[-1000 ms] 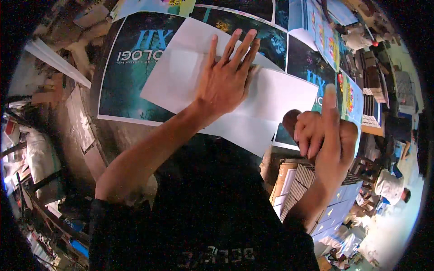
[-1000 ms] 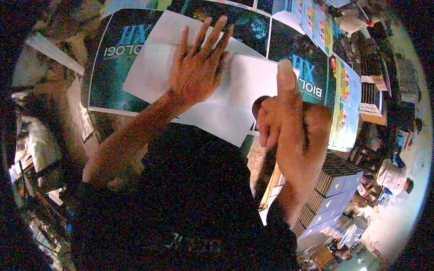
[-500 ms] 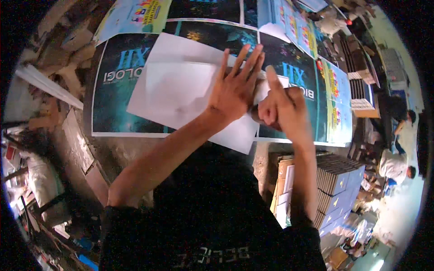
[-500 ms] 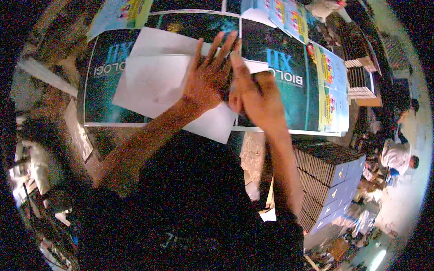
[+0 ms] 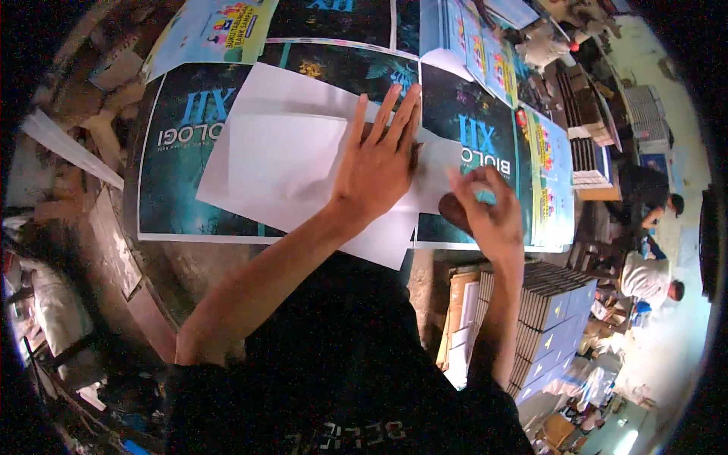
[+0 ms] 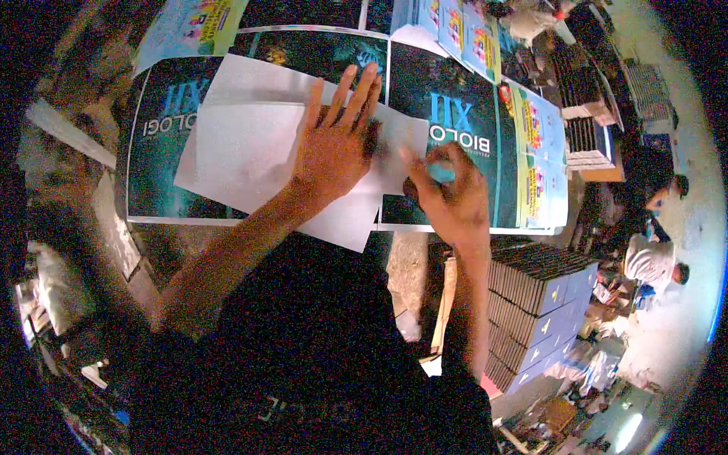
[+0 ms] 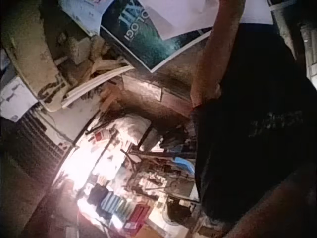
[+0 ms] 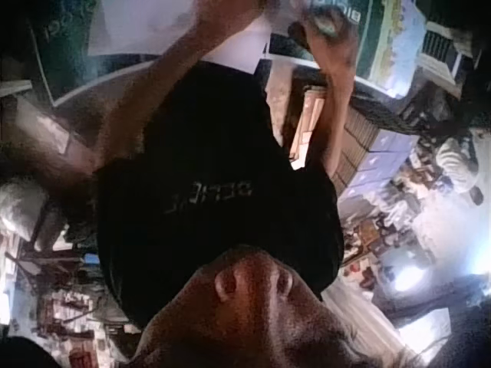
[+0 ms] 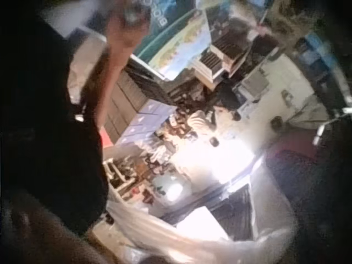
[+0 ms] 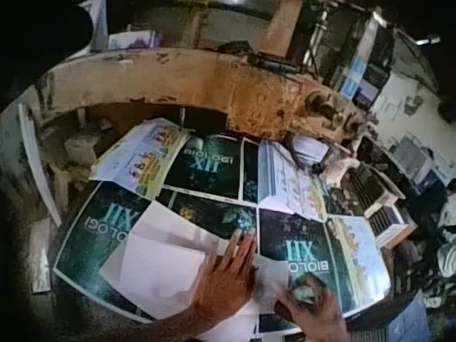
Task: The person folds paper sheets in half and creases the edges using a cylindrical wooden tool.
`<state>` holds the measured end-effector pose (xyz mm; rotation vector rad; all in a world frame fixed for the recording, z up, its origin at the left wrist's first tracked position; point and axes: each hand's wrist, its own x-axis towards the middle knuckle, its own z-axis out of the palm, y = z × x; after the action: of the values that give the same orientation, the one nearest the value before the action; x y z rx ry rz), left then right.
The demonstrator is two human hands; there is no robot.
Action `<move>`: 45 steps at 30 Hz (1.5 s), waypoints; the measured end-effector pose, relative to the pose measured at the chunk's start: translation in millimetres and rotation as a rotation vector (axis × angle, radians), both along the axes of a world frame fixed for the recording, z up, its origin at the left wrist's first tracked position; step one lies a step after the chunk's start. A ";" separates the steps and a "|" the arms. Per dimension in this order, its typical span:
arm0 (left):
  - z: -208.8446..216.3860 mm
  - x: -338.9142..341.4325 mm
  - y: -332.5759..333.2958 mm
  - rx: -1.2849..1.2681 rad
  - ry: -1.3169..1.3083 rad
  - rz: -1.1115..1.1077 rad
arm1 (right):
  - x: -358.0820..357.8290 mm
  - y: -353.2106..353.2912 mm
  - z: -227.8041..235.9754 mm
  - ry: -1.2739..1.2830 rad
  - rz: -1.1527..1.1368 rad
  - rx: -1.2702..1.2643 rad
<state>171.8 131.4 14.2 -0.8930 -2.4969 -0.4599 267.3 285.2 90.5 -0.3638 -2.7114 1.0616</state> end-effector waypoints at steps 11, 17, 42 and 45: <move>-11.3 -2.8 -2.1 0.180 0.030 0.004 | 18.6 4.8 74.0 -0.218 0.297 -0.520; -2.7 7.0 -0.1 0.219 0.014 0.008 | -32.5 -71.4 42.6 0.206 0.254 -0.166; 14.4 53.9 -99.8 0.544 -0.146 0.162 | -44.0 79.5 50.7 0.522 -0.097 -0.397; 28.7 45.6 -169.7 0.779 -0.267 0.332 | -36.8 121.4 5.4 0.375 -0.217 -0.364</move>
<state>217.4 -38.3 42.9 -0.1135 -2.2920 -1.3651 230.6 406.6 95.9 -0.4509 -2.1003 1.3962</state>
